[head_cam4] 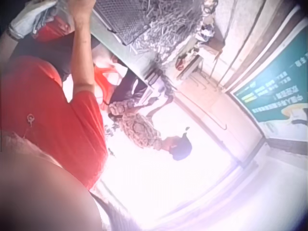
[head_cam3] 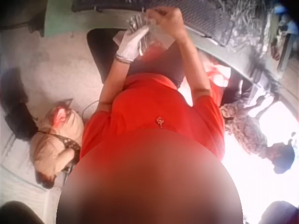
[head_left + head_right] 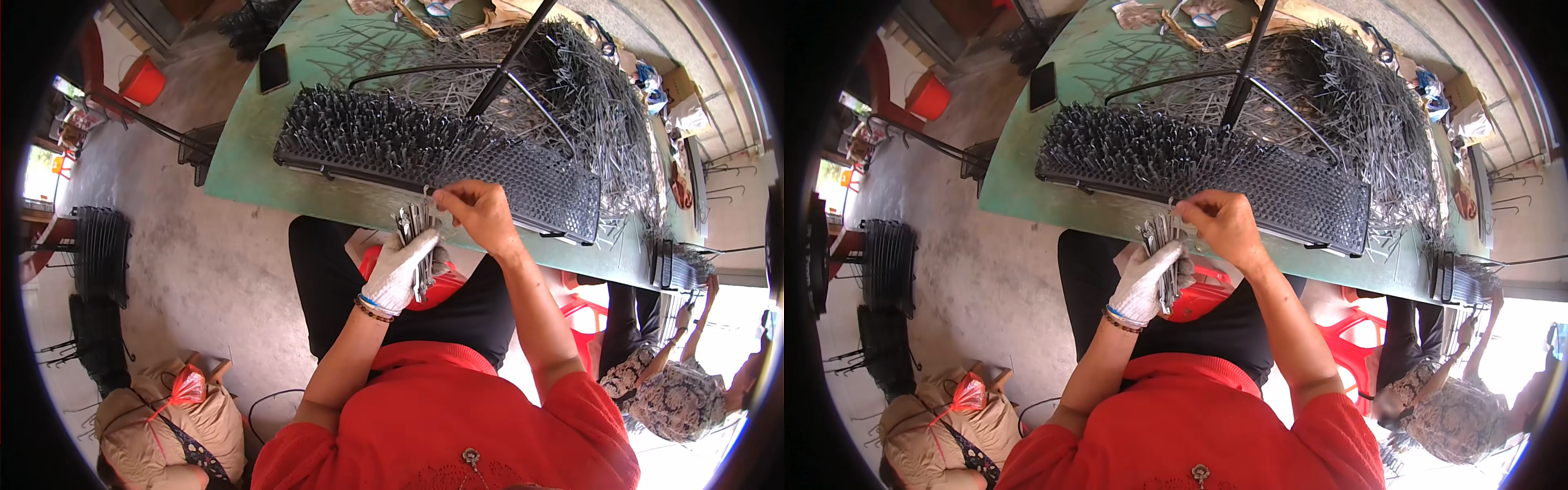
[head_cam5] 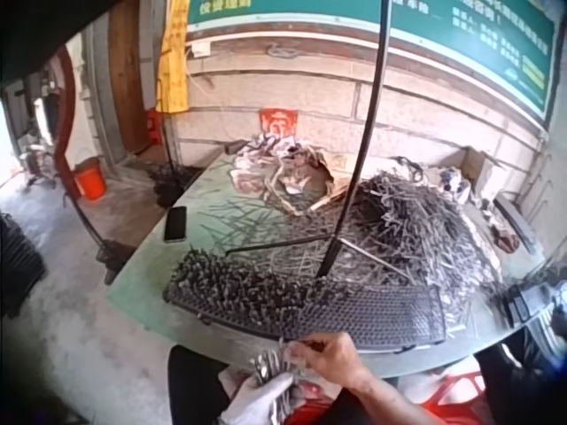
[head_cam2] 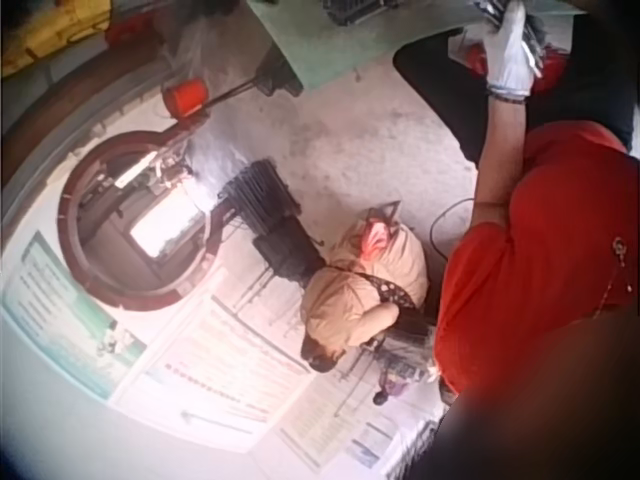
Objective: Manually inserting thin metal wire bristles into a black perforated brush base plate.
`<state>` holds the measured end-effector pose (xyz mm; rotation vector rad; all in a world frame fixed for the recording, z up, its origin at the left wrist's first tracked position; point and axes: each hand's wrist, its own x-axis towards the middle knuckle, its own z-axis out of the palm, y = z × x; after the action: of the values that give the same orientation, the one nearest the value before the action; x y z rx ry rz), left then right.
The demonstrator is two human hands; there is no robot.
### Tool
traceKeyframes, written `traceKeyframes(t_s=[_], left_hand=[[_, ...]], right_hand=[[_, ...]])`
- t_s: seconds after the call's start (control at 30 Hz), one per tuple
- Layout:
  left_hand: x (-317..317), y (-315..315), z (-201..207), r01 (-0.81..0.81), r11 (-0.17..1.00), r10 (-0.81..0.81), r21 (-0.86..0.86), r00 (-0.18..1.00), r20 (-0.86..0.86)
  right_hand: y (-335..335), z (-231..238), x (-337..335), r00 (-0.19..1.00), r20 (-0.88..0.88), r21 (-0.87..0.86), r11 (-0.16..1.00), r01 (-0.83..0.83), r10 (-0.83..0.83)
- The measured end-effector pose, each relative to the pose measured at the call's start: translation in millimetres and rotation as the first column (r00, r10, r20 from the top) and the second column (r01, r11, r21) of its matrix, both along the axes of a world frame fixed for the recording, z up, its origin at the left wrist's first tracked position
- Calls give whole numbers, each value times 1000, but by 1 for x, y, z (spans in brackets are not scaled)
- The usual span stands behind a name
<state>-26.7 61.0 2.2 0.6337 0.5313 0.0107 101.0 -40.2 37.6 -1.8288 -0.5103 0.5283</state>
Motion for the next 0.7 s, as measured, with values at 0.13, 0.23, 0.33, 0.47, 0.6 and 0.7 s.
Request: traceKeyframes(t_s=[0.13, 0.23, 0.33, 0.47, 0.6, 0.7], left_hand=[[-2, 1, -10, 54, 998, -54, 11, 997, -48], [-3, 0, -11, 108, 994, -109, -18, 994, -25], [-3, 0, -4, 140, 990, -141, -26, 989, -43], [-3, -1, -5, 107, 993, -106, -54, 994, 12], [-4, 0, -9, 96, 991, -96, -97, 995, 6], [-5, 1, -9, 70, 987, -73, -148, 997, -12]], right_hand=[[5, 17, 8, 975, 111, 137, 975, 175, -191], [13, 18, 14, 921, 271, 195, 953, 231, -278], [22, 9, 22, 867, 361, 253, 931, 265, -345], [33, -3, 29, 771, 517, 300, 922, 244, -372], [36, -13, 29, 699, 610, 323, 922, 211, -374], [35, -16, 25, 667, 666, 294, 940, 176, -333]])
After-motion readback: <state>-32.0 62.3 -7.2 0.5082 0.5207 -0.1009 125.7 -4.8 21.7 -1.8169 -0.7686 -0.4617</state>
